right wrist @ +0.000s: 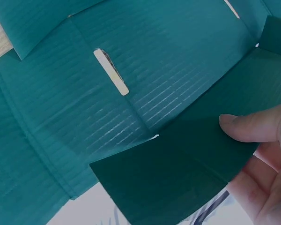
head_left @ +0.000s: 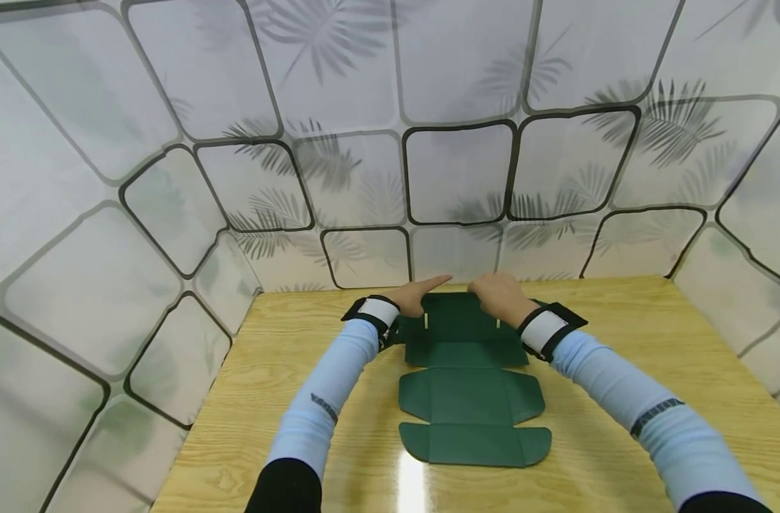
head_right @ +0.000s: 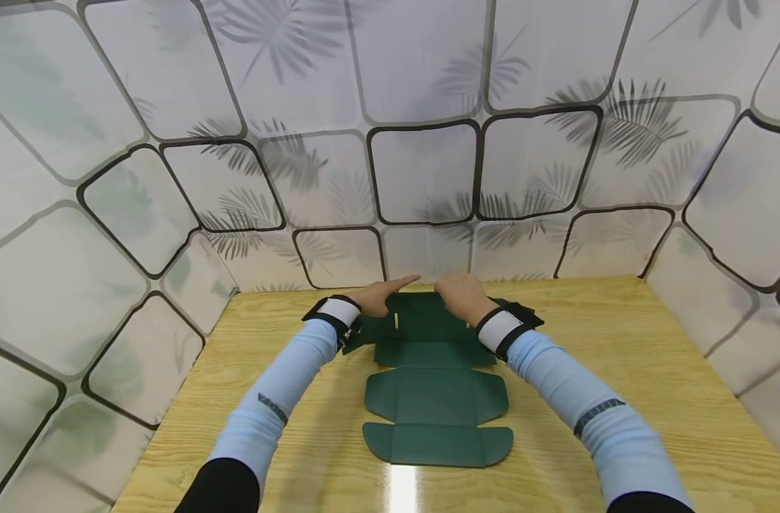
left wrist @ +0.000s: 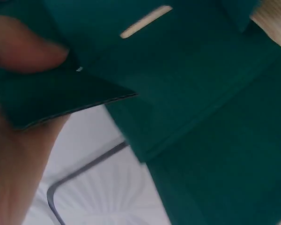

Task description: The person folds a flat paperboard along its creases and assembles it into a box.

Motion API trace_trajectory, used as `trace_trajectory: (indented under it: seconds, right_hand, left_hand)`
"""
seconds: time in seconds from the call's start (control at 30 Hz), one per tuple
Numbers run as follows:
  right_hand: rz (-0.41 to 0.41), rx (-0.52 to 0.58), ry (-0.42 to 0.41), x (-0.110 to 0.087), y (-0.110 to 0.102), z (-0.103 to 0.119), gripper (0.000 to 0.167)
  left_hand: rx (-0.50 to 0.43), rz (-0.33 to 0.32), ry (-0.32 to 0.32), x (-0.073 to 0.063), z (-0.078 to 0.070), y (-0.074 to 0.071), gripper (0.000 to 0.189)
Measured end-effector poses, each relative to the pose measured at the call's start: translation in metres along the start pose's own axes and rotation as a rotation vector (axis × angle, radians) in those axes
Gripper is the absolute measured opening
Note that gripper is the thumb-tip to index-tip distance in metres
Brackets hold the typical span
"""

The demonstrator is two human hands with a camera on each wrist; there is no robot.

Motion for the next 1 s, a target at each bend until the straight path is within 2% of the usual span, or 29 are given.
trace_trajectory:
  seconds: [0.13, 0.2, 0.3, 0.37, 0.47, 0.6, 0.7, 0.77, 0.87, 1.0]
  right_hand:
    - [-0.027, 0.009, -0.005, -0.002, 0.0, -0.002, 0.024]
    - [-0.043, 0.019, -0.01, -0.004, 0.0, -0.003, 0.023]
    - [-0.061, 0.03, -0.014, -0.005, 0.0, -0.005, 0.024]
    - [-0.066, 0.038, -0.017, -0.006, 0.0, -0.005, 0.024]
    - [-0.068, 0.044, -0.015, -0.006, 0.0, -0.005, 0.024]
    - [-0.068, 0.039, -0.01, -0.006, 0.0, -0.003, 0.023]
    - [-0.072, 0.039, -0.01, -0.005, -0.001, -0.001, 0.022]
    - [-0.071, 0.038, -0.005, -0.005, -0.002, 0.0, 0.022]
    - [-0.055, 0.03, 0.009, -0.004, -0.001, 0.001, 0.022]
    - [-0.031, 0.022, 0.025, -0.003, -0.002, 0.002, 0.023]
  left_hand:
    - [-0.139, 0.017, -0.047, -0.009, 0.007, -0.011, 0.078]
    - [-0.196, -0.003, -0.06, -0.013, 0.011, -0.016, 0.07]
    - [-0.233, -0.043, -0.057, -0.015, 0.018, -0.019, 0.064]
    - [-0.212, -0.059, -0.058, -0.016, 0.021, -0.018, 0.065]
    - [-0.121, -0.067, -0.063, -0.012, 0.023, -0.014, 0.072]
    - [-0.035, -0.072, -0.068, -0.003, 0.019, -0.007, 0.101]
    - [-0.036, -0.094, -0.067, 0.003, 0.014, -0.002, 0.121]
    - [-0.029, -0.125, -0.057, 0.006, 0.009, 0.001, 0.127]
    - [-0.021, -0.165, -0.029, 0.009, 0.004, 0.005, 0.127]
    - [0.056, -0.195, 0.041, 0.014, -0.003, 0.01, 0.109]
Point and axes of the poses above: each hand's wrist, its own x-axis towards the middle knuckle, its own y-axis out of the palm, z = x × y, the point moved 5 cm from there along x, towards the middle knuckle, and after that the axes turned 1 degree about y, right-handed, at the moved point
